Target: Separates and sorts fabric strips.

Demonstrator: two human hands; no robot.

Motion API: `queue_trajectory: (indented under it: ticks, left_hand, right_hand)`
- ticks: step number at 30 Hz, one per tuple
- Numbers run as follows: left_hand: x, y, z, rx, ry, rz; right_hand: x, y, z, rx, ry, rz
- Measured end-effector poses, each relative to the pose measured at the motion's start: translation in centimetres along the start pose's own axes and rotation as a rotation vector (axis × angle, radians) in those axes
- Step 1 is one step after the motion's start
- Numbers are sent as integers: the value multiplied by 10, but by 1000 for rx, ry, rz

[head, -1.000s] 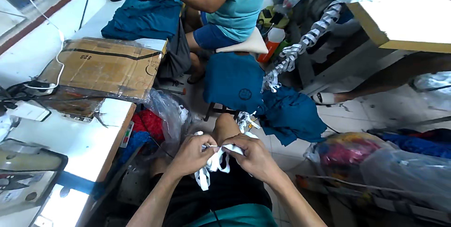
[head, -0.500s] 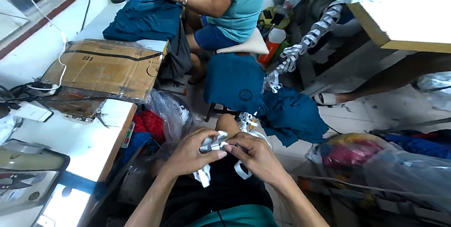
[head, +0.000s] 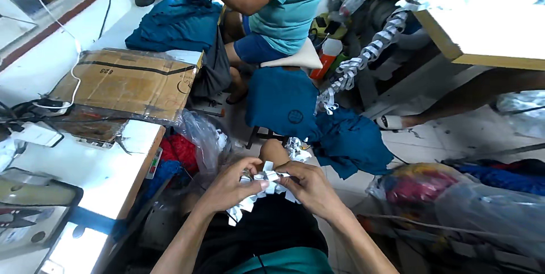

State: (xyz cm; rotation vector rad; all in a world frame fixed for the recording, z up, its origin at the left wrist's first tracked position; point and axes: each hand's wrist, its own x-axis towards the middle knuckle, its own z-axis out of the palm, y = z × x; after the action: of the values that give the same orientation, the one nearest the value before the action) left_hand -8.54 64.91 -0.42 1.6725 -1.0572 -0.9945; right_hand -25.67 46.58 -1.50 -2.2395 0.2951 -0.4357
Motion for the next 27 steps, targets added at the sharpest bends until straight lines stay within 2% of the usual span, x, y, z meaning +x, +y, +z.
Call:
queue_trajectory:
  ticks: [3, 6, 7, 11, 13, 15, 17, 19, 22, 24, 27]
  left_hand:
    - [2, 9, 2, 239, 108, 70]
    - [-2, 9, -10, 309, 158, 130]
    - [-4, 7, -11, 312, 156, 132]
    - [-4, -8, -8, 153, 129, 33]
    - [-3, -9, -4, 88, 61, 101]
    - [-1, -2, 3, 156, 56, 139]
    - [2, 5, 8, 255, 134, 106]
    - [2, 10, 5, 323, 195, 73]
    - [-1, 8, -3, 399, 237, 115]
    - [-3, 3, -12, 346, 182, 95]
    - [-5, -7, -16, 186, 21, -36]
  right_hand:
    - [1, -1, -3, 60, -26, 10]
    - [-2, 12, -3, 160, -166, 58]
    - [-3, 14, 1, 160, -164, 65]
    - [-3, 7, 13, 34, -5, 21]
    - [-1, 1, 12, -8, 34, -8]
    - [0, -4, 10, -13, 42, -23]
    - [1, -6, 7, 8, 36, -29]
    - [1, -1, 4, 48, -37, -12]
    - [-2, 18, 6, 66, -161, 87]
    - [-5, 25, 11, 42, -112, 88]
    - [-6, 16, 10, -3, -42, 42]
